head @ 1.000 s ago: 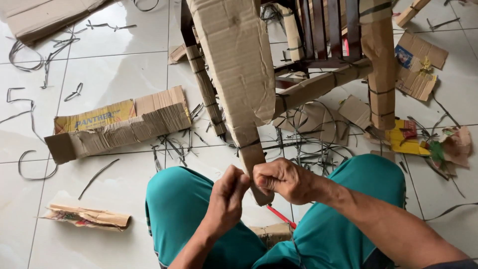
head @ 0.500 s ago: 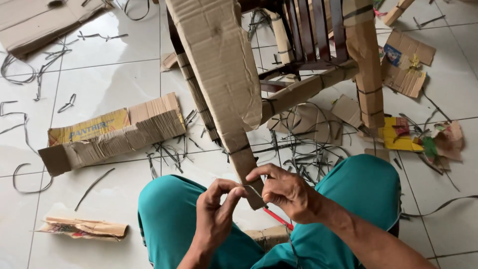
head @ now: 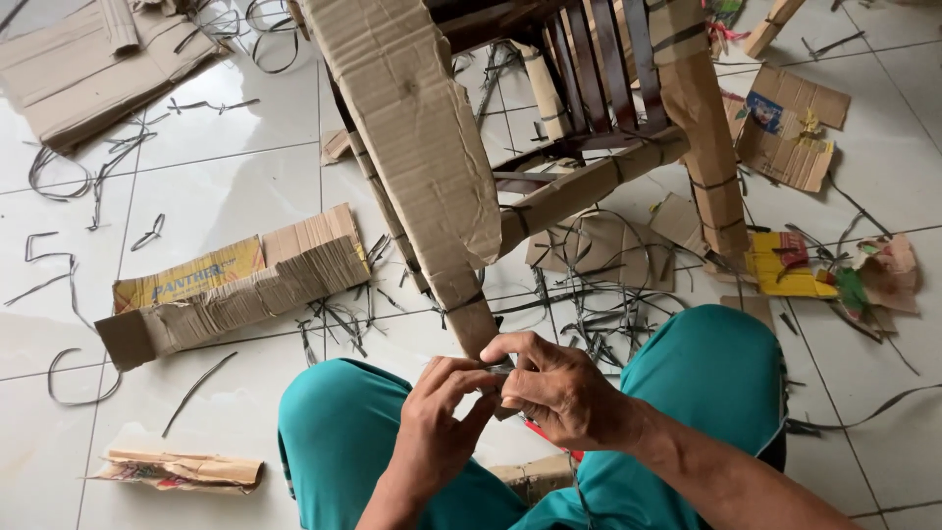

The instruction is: Securing cardboard protective padding to the legs of a wooden chair using plastic straps and a utility knife.

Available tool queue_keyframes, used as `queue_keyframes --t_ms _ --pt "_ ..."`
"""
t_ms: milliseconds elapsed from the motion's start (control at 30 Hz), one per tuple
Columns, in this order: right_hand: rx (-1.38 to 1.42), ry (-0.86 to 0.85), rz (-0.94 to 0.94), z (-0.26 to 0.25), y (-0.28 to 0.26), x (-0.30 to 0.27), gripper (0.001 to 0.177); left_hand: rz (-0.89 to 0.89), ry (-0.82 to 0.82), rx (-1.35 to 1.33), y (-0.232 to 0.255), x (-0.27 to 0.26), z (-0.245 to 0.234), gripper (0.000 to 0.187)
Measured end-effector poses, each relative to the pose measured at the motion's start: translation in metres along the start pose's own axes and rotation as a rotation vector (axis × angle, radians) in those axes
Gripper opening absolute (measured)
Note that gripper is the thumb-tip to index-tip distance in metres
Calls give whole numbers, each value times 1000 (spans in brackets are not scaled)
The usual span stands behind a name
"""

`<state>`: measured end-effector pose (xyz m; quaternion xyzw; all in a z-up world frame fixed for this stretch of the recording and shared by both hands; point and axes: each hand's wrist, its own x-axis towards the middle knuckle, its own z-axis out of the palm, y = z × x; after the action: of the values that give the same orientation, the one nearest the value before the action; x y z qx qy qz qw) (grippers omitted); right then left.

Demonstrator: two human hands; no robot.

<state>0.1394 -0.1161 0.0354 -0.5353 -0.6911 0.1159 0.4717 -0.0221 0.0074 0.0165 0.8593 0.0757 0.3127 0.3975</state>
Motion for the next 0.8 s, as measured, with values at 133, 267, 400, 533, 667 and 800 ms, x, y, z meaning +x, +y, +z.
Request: queue_keyframes --t_ms 133,267,400,533,667,800 --pt "-96 32 -28 2 -3 3 19 73 -16 52 1 1 1 5" --pt "108 40 84 -3 0 8 37 76 16 72 -2 -1 2 6" --pt "-17 17 131 3 4 5 38 56 21 49 -3 -2 3 6" --pt "-63 48 109 6 4 9 18 49 13 48 -1 -1 1 8" --pt "-53 73 176 8 7 5 11 -13 64 -17 0 0 2 7" --pt "-40 86 197 10 8 3 11 -225 150 -94 -6 -9 6 11"
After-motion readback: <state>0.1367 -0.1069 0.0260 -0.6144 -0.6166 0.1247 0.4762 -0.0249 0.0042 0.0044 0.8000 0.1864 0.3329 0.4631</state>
